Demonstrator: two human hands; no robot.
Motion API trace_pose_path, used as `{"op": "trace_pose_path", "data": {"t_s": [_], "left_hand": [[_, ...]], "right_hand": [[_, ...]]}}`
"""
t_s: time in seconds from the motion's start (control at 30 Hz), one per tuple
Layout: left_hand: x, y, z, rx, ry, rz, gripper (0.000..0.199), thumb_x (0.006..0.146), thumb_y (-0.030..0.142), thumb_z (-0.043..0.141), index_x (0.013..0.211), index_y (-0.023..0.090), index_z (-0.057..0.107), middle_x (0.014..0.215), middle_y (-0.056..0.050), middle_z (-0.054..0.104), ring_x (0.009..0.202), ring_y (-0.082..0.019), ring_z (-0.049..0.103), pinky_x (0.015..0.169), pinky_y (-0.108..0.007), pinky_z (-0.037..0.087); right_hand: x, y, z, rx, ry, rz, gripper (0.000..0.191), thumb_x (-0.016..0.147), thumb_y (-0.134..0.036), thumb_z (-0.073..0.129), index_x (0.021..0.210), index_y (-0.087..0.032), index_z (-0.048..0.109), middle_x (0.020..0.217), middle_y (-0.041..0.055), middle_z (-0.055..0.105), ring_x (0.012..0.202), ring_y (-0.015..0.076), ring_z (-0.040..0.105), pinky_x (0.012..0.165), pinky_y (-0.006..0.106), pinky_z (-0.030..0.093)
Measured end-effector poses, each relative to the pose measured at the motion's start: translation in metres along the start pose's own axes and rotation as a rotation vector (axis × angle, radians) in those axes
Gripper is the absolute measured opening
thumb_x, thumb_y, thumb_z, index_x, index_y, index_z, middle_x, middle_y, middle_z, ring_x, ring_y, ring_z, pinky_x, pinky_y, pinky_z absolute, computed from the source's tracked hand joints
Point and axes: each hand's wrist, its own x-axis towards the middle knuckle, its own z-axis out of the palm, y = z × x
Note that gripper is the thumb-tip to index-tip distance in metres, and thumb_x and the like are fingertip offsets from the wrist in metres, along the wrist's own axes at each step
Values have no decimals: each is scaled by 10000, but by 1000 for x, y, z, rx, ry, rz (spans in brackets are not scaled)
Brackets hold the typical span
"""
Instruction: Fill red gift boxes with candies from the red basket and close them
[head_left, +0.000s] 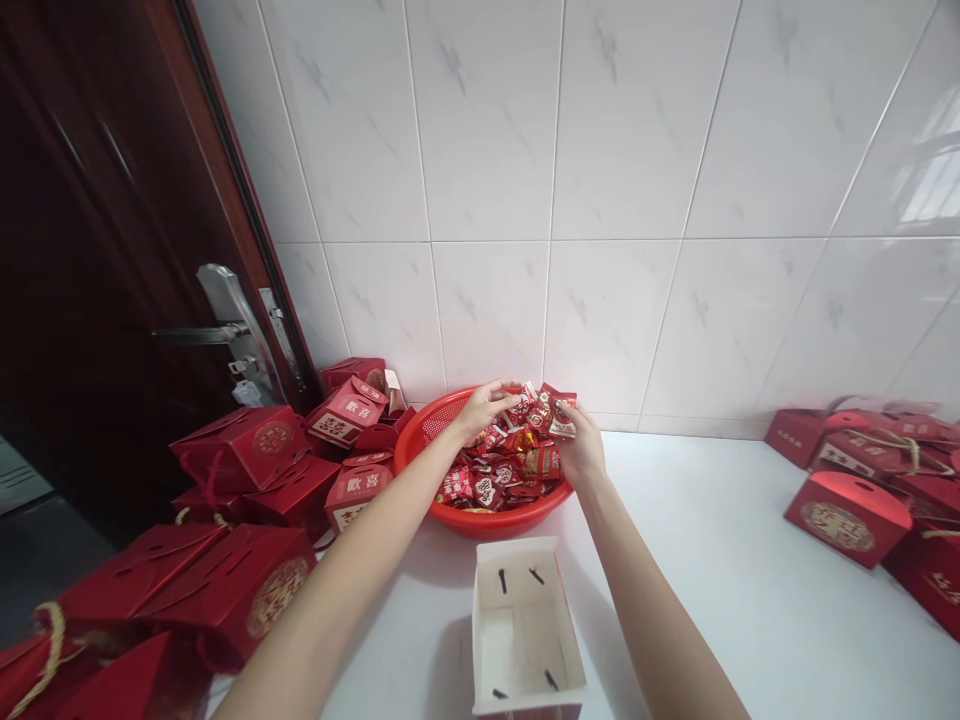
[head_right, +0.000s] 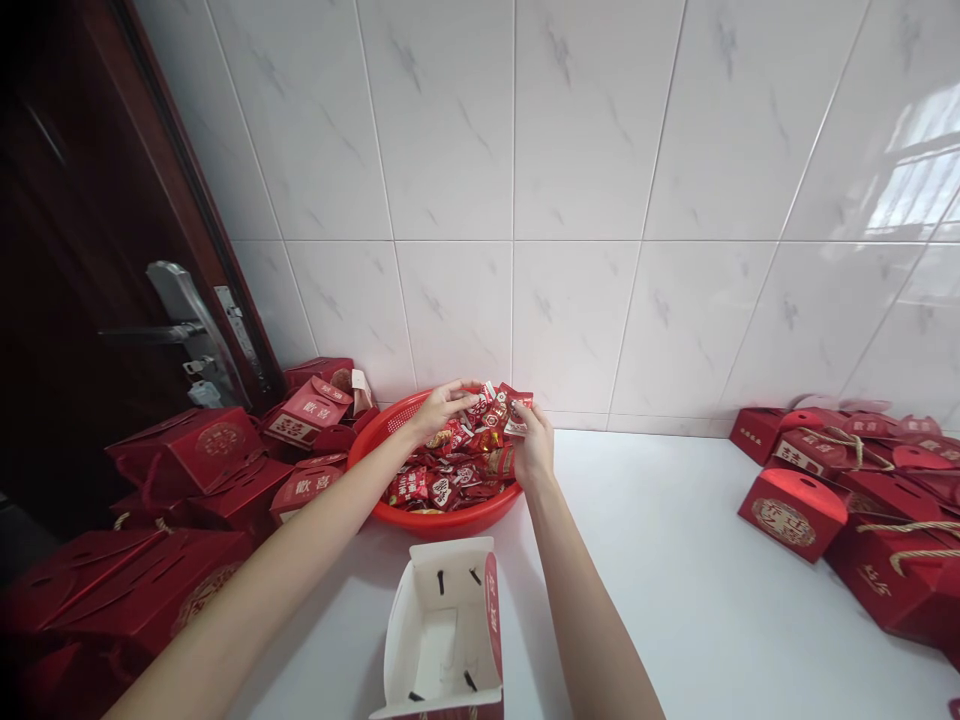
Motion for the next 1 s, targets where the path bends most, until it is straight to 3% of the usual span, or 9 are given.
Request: {"op": "trace_pose_path", "data": {"t_s": [0.17,0.33,0.6,0.83,1.0], "left_hand": [[-3,3,3,-45,-84,-95,363,708,320,832,1028,176,738,1005,-50,727,788,-154,650,678,-274,490],[-4,3,5,-51,-151,-147,412,607,318,912,946,141,760,930,-69,746,737,-148,653,663,-263,489],[-1,0,2,-106,-107,-96,401,668,221,859,1041,144,731,957,-68,738,743,-142,664,671,-259,509],[-2,-2,3,-101,-87,-70,600,679,166,840,1242,200,635,1073,-66,728,802,-150,688,725,-276,541],[0,-5,3,-67,-116,-23,524,680,223,846,1175,165,681,1037,-80,749,844,-173,695,809,-316,534]], "right_hand": [[-2,-2,-1,-26,-43,-5,196,577,-285,816,726,-216,710,717,-24,732,667,156,652,656,277,530],[-2,-1,-3,-40,-59,-6,214,579,-285,830,744,-208,718,737,-16,742,663,155,651,652,275,525],[-2,-2,-2,-27,-29,-21,201,584,-272,810,753,-217,714,740,-34,741,685,141,663,667,259,530],[-7,-7,2,-71,-69,17,190,578,-248,805,751,-213,735,721,-29,745,669,153,667,688,284,548],[-10,-6,3,-118,-127,66,235,554,-238,819,779,-190,768,746,-2,762,695,175,677,723,304,547]]}}
